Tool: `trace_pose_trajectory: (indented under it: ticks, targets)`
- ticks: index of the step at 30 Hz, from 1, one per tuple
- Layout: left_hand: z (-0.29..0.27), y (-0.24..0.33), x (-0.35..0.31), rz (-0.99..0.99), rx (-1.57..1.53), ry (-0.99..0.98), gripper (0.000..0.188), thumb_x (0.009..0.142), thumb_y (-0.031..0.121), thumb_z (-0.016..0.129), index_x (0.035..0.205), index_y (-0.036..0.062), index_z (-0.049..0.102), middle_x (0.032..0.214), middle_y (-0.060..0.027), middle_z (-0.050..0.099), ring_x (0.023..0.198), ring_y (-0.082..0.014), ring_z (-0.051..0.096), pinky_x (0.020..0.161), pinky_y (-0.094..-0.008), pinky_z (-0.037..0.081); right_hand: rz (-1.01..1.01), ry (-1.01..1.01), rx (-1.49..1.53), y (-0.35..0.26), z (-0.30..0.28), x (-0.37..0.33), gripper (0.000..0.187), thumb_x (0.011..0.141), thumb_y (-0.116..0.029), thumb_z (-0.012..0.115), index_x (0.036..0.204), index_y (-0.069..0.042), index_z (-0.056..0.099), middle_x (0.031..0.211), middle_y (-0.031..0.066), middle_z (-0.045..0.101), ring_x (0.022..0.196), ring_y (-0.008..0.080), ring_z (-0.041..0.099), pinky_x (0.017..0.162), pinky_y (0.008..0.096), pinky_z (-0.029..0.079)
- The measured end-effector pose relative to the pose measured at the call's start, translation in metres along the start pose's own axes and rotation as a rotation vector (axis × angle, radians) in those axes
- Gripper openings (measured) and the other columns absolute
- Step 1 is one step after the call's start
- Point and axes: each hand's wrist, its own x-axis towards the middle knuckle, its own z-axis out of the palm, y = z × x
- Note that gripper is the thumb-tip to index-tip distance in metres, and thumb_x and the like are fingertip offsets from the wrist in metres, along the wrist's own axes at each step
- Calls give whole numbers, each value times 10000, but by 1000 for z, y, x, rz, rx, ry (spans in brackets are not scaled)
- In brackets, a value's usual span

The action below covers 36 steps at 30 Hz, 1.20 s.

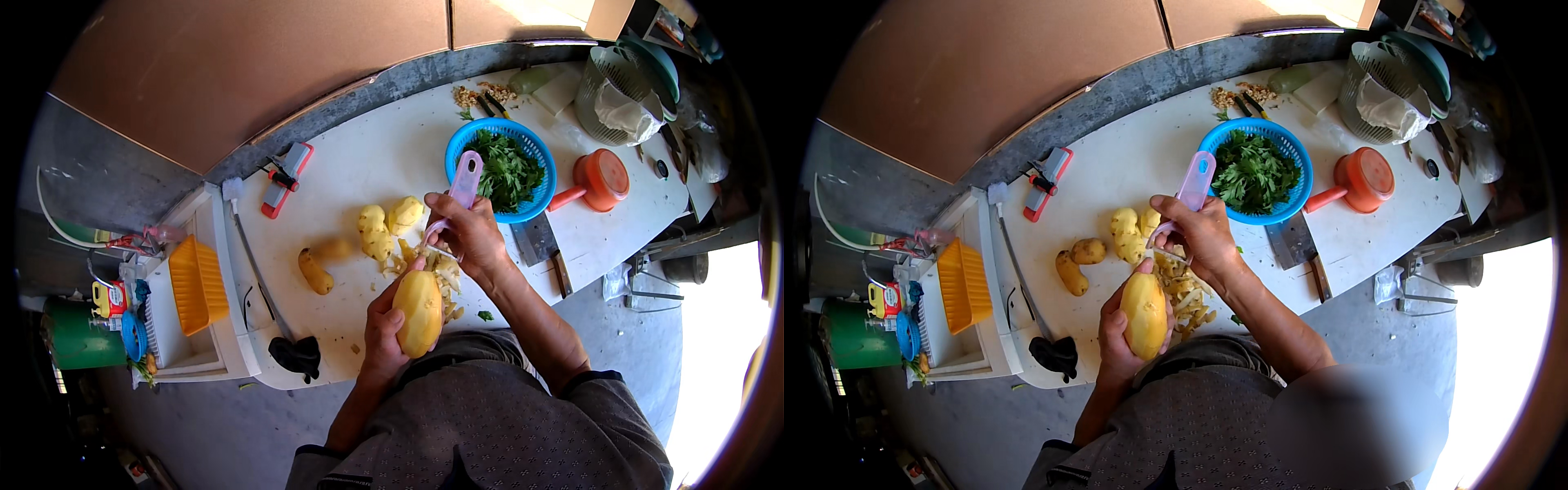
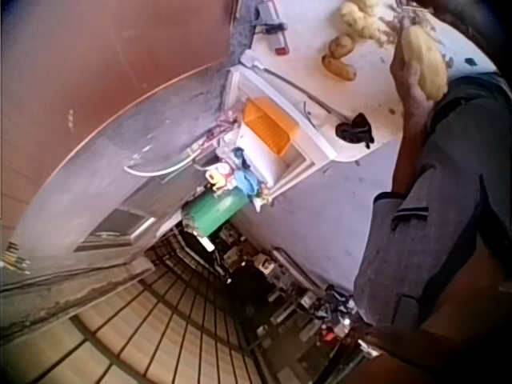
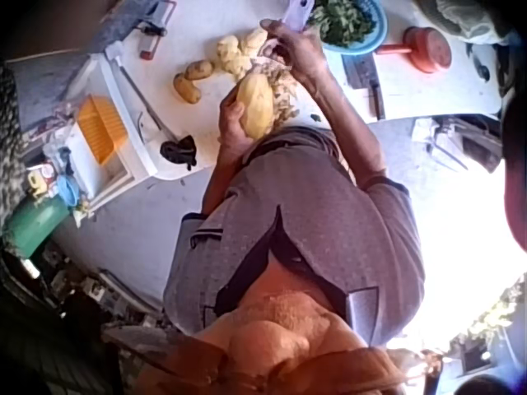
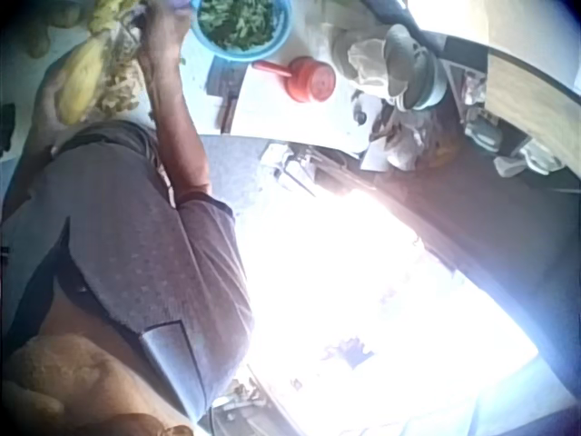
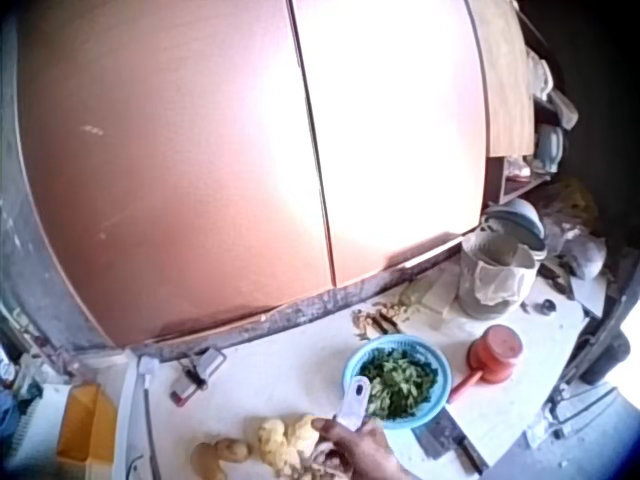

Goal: The person peels several potatoes using a pink vegetable peeler over a white countertop. Potato skins accumulate on the surface as the person rotates the potatoes to remove the skin. The person then walks away from the counter into a larger room.

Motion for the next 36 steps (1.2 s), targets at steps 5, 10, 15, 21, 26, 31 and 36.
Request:
trace_pose_trajectory:
  ticks: [5, 10, 15, 21, 26, 31, 36]
  targets:
    - [2, 0, 2, 32, 49, 91, 851, 932, 529, 569, 1536, -21, 332, 957, -151, 614, 672, -202, 617, 486, -301, 497, -149, -60, -254, -1, -19, -7, 175, 853, -104, 792, 839, 16, 665, 712, 59, 652, 586, 138, 640, 520, 264, 515]
    - [-9, -11, 12, 156, 136, 214, 811, 941, 510, 549, 1519, -22, 348, 1034, -144, 605, 717, -202, 625, 527, -315, 508, -82, -369, -600, -7, -13, -38, 215, 789, -69, 872, 822, 26, 681, 763, 42, 676, 676, 103, 645, 618, 272, 539]
    - [-12, -6, 11, 168, 128, 252, 798, 949, 503, 541, 1523, -15, 340, 1080, -136, 597, 744, -205, 630, 523, -324, 515, -106, -329, -656, -2, -15, -38, 170, 809, -124, 805, 815, 25, 723, 689, 18, 670, 636, 62, 589, 584, 273, 487]
    - [-15, -1, 7, 167, 64, 237, 797, 945, 488, 568, 1520, -14, 340, 1055, -139, 593, 714, -219, 623, 489, -330, 509, -201, -190, -1043, 0, -30, -29, 199, 789, -161, 739, 724, 19, 686, 604, 99, 654, 545, 139, 592, 563, 314, 490]
    - [-18, -1, 8, 182, 60, 192, 789, 952, 481, 560, 1514, -26, 338, 1054, -145, 590, 690, -228, 618, 489, -327, 502, -282, -181, -1174, -6, -26, -26, 253, 810, -188, 751, 695, 20, 664, 601, 111, 646, 540, 167, 628, 541, 346, 475]
    - [-13, -1, 8, 136, 98, 210, 740, 978, 481, 508, 1496, -25, 357, 1054, -135, 603, 696, -212, 618, 518, -315, 509, -223, -165, -605, 0, 5, -38, 214, 876, -143, 792, 807, 33, 691, 717, 48, 680, 643, 104, 638, 592, 283, 536]
    - [-11, -2, 8, 102, 99, 235, 650, 1027, 452, 418, 1470, -23, 382, 1080, -131, 619, 710, -172, 624, 539, -298, 515, -261, -269, -432, 21, 24, -46, 243, 873, -115, 809, 995, 46, 673, 912, 66, 697, 754, 110, 664, 671, 266, 569]
